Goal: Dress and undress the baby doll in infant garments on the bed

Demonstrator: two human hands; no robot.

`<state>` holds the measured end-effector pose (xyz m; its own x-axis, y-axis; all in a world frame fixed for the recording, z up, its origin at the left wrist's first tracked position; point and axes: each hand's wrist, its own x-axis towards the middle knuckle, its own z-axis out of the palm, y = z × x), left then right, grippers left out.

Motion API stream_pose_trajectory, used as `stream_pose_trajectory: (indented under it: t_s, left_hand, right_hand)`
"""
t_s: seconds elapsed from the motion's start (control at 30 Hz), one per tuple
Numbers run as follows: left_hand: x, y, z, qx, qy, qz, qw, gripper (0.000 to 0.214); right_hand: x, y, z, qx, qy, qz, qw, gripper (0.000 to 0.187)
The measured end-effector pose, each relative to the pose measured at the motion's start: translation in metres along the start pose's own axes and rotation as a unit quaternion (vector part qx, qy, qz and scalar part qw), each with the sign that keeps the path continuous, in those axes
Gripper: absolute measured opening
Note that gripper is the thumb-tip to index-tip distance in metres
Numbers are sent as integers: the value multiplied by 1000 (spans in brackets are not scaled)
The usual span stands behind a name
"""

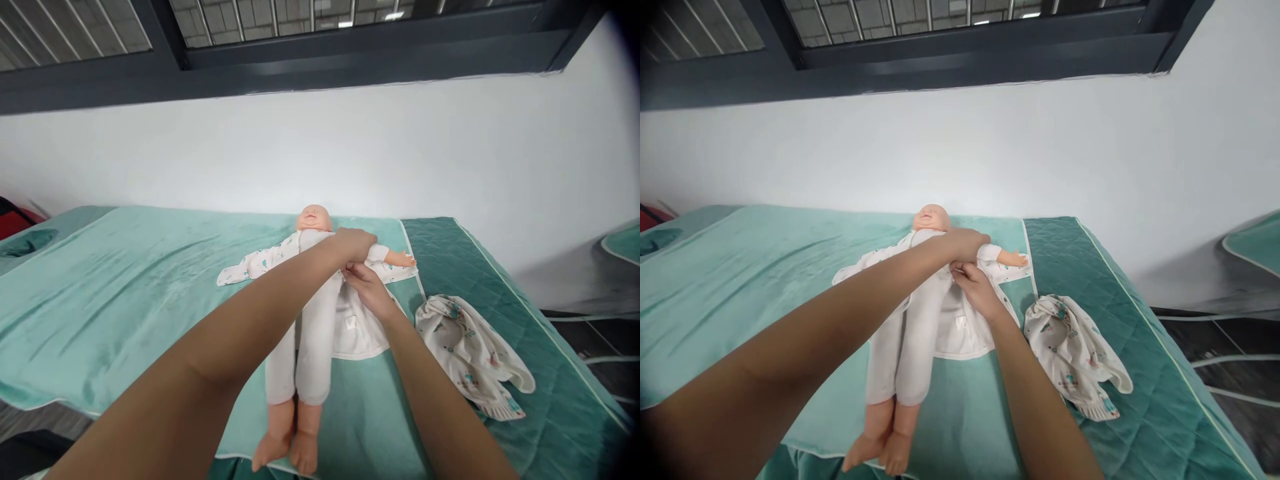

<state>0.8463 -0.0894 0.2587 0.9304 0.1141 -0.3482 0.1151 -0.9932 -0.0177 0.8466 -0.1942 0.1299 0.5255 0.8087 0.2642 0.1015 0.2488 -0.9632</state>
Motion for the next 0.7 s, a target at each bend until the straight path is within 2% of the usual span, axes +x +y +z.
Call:
stream_pose_trajectory:
  t_s: [0.07, 0.1, 0.23, 0.27, 0.33, 0.37, 0.43, 0.47, 0.5, 0.53, 0.57, 0.6, 0.67, 0.7]
  left_hand:
    - [-2, -6, 6, 11, -13, 3, 1000, 56]
    - [-4, -10, 10, 13, 1, 6, 1000, 54]
    - [-13, -22, 20, 7, 104, 22, 994, 33]
    - [-16, -24, 22, 6, 121, 24, 992, 30]
    - [-21, -25, 24, 9, 141, 24, 990, 26]
    - [-24, -25, 25, 12, 148, 21, 989, 25]
    - [-28, -24, 26, 17, 158, 9, 987, 26]
    - [-30, -24, 26, 18, 159, 3, 987, 27]
    - [-31, -24, 27, 19, 160, -2, 987, 28]
    - [-32, -25, 27, 21, 160, -6, 987, 28]
    - [-33, -25, 28, 24, 160, -8, 987, 28]
    - [-33, -25, 28, 28, 160, -11, 987, 29]
    - [-34, -26, 30, 35, 165, -18, 985, 31]
    - [-34, -26, 31, 38, 169, -20, 985, 31]
  right_hand:
    - [-2, -3, -4, -42, -16, 13, 999, 16]
    - [-2, -5, -7, -53, -30, 15, 998, 17]
    - [-1, -9, -23, -43, -78, 4, 996, 23]
    - [-1, -9, -28, -56, -61, 7, 997, 24]
    - [-2, -9, -35, -157, 20, 30, 987, 24]
    - [-2, -9, -37, -240, 70, 50, 967, 24]
    - [-5, -9, -38, -412, 145, 100, 894, 24]
    - [-6, -9, -37, -475, 160, 129, 856, 28]
    - [-8, -9, -37, -511, 158, 159, 830, 33]
    - [-9, -8, -37, -518, 152, 184, 821, 37]
    - [-10, -7, -38, -494, 152, 202, 832, 37]
    - [-11, -6, -41, -447, 161, 211, 854, 35]
    - [-10, -4, -50, -324, 202, 207, 901, 29]
    - [-9, -3, -56, -266, 229, 198, 915, 26]
